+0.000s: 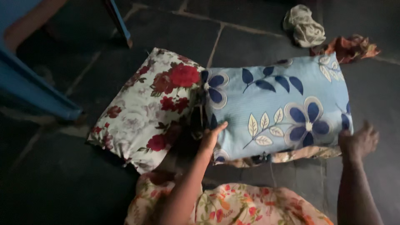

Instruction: The person folds a floral pillowcase on the floor, smoothing it out and tucking in the edges. They then pick up a second pillowcase with a different floral pattern and place it on top of the first one.

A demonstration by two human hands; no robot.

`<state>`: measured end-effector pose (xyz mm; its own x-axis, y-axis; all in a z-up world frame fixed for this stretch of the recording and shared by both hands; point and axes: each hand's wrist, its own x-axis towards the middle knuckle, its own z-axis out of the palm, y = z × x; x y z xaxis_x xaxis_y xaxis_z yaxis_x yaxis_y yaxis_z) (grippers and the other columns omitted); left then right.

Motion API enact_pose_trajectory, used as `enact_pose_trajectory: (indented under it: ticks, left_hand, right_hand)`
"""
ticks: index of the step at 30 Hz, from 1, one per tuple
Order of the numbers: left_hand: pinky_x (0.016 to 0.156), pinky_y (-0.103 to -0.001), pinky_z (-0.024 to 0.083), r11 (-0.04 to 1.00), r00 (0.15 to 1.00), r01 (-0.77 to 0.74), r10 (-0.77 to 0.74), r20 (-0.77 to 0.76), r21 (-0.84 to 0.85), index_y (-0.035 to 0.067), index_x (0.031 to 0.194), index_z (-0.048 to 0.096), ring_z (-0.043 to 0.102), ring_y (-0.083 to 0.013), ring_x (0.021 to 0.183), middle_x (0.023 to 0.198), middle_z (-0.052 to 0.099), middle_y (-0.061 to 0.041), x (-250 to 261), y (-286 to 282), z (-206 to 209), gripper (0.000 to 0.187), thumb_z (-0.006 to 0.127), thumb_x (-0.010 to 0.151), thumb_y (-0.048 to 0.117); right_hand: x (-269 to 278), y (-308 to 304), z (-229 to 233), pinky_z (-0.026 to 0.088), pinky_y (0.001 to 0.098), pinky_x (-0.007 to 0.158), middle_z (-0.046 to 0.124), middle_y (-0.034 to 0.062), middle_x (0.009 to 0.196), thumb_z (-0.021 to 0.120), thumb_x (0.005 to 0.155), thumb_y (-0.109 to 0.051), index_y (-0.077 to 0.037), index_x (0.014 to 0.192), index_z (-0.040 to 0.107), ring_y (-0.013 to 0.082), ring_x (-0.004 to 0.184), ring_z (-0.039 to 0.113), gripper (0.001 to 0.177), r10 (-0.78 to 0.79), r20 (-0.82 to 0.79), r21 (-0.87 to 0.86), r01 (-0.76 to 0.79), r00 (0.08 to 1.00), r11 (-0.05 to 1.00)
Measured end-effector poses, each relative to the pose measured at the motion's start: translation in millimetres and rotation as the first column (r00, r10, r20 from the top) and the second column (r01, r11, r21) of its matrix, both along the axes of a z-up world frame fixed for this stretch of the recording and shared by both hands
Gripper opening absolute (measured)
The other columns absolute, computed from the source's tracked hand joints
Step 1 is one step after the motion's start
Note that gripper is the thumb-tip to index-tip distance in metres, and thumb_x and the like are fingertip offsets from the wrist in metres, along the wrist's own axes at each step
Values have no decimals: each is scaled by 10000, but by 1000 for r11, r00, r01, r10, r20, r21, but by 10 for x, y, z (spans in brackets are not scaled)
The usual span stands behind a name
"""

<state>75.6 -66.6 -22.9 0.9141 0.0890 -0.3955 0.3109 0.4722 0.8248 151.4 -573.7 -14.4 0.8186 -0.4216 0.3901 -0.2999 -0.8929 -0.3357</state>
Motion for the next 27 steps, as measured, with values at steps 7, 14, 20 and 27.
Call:
enact_pose_trajectory:
  ticks: [7,14,20,27]
  left_hand:
    - [1099,-376,411,952,990,-112,84,109,285,49,1520,433,549,-271,1329,1475,567,-170,-171,110,45,884,762,793,428]
    - [1115,-436,407,798,949,-312,231,217,516,113,1542,393,492,-318,1384,1540,478,-177,-10,771,-77,777,720,873,336]
    - [1069,-410,433,763,947,-300,165,275,573,88,1438,536,542,-305,1318,1438,569,-157,571,743,208,584,670,949,377]
    - [818,-343,522,820,918,-347,199,342,455,-7,1017,711,654,-184,883,959,723,-102,1229,576,286,385,766,918,360]
  right_hand:
    - [606,1479,930,336,509,1284,504,152,1571,646,1060,-374,-86,1523,513,344,1484,432,561,402,193,152,-432,895,889]
    - [586,2271,711,-57,633,1189,193,209,1696,327,1008,-590,-110,1626,336,380,1560,134,783,298,-20,-72,-299,954,952]
    - [474,2283,600,-15,573,1258,256,199,1705,400,1013,-559,-100,1603,411,365,1582,182,748,304,96,1,-306,948,952]
    - [478,2249,509,2,578,1269,301,209,1700,446,1034,-533,-75,1587,457,381,1583,218,718,315,161,-23,-315,935,949]
